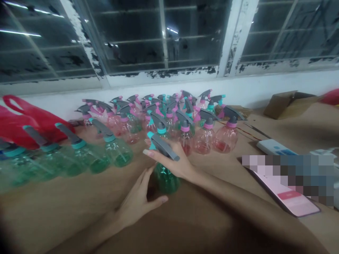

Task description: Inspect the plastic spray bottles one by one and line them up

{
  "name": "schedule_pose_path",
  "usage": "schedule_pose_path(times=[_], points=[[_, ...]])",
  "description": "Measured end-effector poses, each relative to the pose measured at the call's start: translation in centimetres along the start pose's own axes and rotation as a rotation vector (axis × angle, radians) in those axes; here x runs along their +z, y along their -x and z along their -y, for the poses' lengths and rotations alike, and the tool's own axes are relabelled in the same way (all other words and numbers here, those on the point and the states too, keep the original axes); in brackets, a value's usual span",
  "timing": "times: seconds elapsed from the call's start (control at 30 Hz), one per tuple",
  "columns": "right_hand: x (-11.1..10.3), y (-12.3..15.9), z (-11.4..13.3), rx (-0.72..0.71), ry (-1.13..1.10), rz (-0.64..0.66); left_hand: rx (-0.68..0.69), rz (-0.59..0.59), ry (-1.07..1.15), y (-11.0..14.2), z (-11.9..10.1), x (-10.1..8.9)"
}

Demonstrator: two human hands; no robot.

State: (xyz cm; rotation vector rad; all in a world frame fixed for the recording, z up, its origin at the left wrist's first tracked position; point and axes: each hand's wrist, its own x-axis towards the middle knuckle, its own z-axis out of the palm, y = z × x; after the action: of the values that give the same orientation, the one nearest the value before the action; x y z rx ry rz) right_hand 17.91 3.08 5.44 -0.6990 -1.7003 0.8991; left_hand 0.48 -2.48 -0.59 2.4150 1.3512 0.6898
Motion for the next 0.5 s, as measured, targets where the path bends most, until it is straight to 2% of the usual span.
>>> schedule_pose_path(times=[0.1, 0.3, 0.4, 0.5], points=[[2.0, -0.5, 0.3, -0.007, 0.038, -0.001, -0.07, -0.072, -0.001, 0.7, 0.3, -0.6], [5.6, -1.7, 0.8, -0.042, 0.144, 0.013, -0.113, -0.187, -0.05, 2.3, 1.9, -2.4], [6.3, -2.1, 1.2, -0.055, 0.168, 0.054, -0.132, -0.214, -0.068, 3.0, 2.7, -3.0], [6.2, -1.6, 1.3, -0.074, 0.3, 0.102, -0.123, -0.231, -0.101, 3.2, 3.3, -3.5]])
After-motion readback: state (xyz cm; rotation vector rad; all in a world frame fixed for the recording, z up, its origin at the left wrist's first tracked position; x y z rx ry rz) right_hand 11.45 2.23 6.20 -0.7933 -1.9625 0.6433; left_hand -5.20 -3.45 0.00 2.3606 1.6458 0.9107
